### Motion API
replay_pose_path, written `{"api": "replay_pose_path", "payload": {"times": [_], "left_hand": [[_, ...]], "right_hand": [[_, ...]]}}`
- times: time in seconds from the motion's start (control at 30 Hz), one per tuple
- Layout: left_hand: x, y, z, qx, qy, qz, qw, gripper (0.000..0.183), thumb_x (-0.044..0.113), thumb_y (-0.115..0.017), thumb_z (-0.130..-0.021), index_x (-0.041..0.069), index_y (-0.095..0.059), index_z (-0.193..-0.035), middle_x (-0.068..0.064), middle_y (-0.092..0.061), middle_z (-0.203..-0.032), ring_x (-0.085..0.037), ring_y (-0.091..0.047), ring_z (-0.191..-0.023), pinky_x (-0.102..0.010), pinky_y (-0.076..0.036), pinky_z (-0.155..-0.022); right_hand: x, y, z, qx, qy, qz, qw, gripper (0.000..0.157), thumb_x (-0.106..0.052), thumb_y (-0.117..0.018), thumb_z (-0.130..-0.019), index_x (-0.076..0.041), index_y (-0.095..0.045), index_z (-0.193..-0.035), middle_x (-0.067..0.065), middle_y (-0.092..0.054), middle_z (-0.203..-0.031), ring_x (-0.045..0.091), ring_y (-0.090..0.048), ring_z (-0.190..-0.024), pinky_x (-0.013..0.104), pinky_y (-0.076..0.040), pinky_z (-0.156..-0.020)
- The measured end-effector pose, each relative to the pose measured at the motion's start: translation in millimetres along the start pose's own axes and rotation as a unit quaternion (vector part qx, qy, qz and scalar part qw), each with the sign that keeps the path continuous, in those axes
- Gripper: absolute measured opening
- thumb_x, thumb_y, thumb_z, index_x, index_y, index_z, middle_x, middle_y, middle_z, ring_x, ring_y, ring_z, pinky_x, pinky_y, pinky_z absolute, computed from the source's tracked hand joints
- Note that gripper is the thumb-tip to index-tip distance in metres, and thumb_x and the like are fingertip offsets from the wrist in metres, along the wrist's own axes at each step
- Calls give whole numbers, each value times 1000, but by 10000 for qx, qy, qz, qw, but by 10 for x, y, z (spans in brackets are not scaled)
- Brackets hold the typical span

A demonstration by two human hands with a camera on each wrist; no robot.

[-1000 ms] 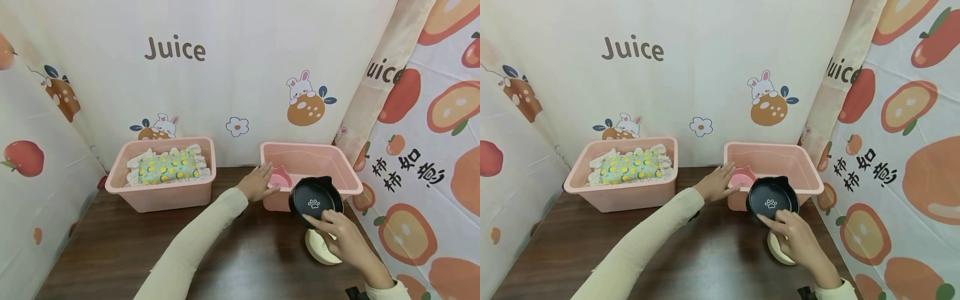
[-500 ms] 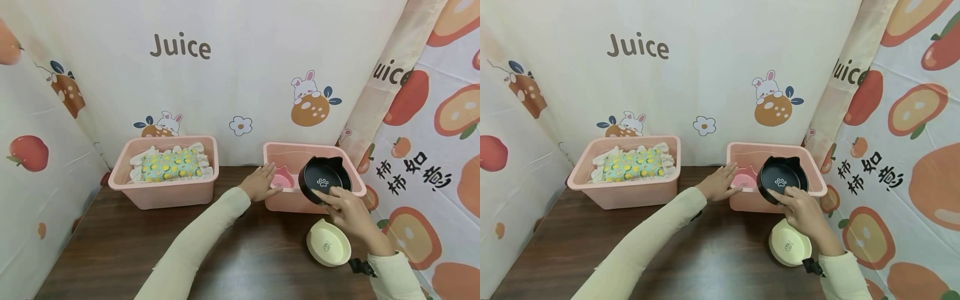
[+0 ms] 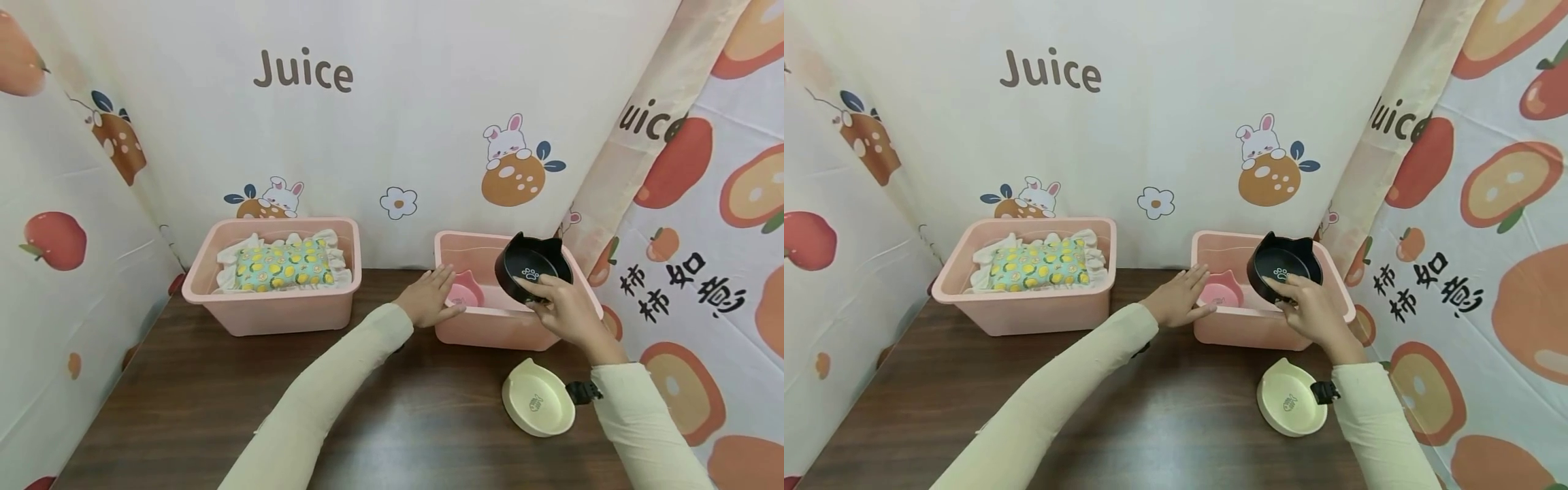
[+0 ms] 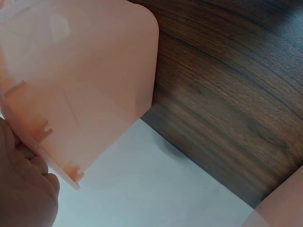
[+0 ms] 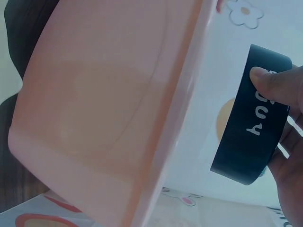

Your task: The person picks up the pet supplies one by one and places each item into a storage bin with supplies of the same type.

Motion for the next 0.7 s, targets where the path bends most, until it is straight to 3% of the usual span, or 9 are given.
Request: {"api": "replay_pose_path", "payload": {"times": [0.1,0.17,0.23,0.3,0.37,0.47,0.6,0.7], "left_hand": [[-3,-19,-3,-6,9,-14,10000,80,61,-28,-98,8,-9,-154,-5,-4,-162,-19,-2,-148,-34,-8,-120],[-4,-27,-5,-21,2,1,10000,80,61,-28,-98,8,-9,-154,-5,-3,-162,-18,-1,-148,-33,-8,-120],[-6,-35,-9,-41,7,11,10000,80,62,-27,-98,8,-9,-154,-4,-3,-162,-18,0,-148,-33,-7,-119],[-9,-41,-15,-57,5,14,10000,79,61,-27,-98,9,-10,-154,-4,-4,-162,-17,0,-148,-33,-6,-119],[-13,-47,-24,-67,-1,5,10000,79,62,-27,-98,9,-11,-154,-4,-4,-162,-18,-1,-148,-33,-6,-119],[-16,-52,-31,-70,-17,18,10000,78,61,-27,-98,9,-12,-154,-4,-5,-162,-19,-3,-148,-33,-7,-119],[-21,-47,-31,-31,-31,61,10000,78,60,-29,-98,8,-13,-154,-6,-6,-162,-20,-5,-148,-34,-8,-119],[-18,-38,-28,6,-59,47,10000,78,59,-30,-98,7,-14,-154,-8,-8,-161,-22,-6,-148,-34,-9,-119]], "right_hand": [[85,-33,-36,-79,-62,152,9998,51,12,-77,-63,-2,-72,-112,-6,-40,-65,6,-30,-62,20,-27,-61],[140,-60,-54,-124,-21,281,9995,50,11,-76,-64,-4,-72,-112,-7,-40,-64,6,-30,-60,23,-37,-79],[198,-92,-68,-197,-8,361,9992,51,9,-75,-64,-5,-72,-112,-8,-40,-63,6,-31,-58,37,-34,-102],[263,-133,-79,-342,-95,389,9986,51,9,-73,-65,-6,-71,-114,-8,-39,-63,6,-32,-56,39,-36,-100],[325,-172,-91,-551,-278,350,9975,52,9,-72,-66,-6,-71,-116,-8,-41,-64,7,-33,-56,29,-43,-82],[425,-231,-120,-916,-599,306,9935,51,8,-72,-69,-7,-70,-117,-3,-49,-67,10,-36,-58,26,-30,-57],[559,-290,-164,-1356,-967,243,9857,50,5,-73,-70,-6,-68,-118,4,-59,-74,16,-44,-63,32,-36,-59],[641,-337,-172,-1639,-1153,189,9795,52,3,-74,-71,-6,-65,-121,3,-58,-69,15,-44,-61,31,-36,-56]]}}
Point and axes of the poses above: each hand's wrist, its own z-axis away from the middle knuckle, its own y-axis out of the back of the hand, x = y × z, the point moved 3 cm from there along -z, towards the middle knuckle
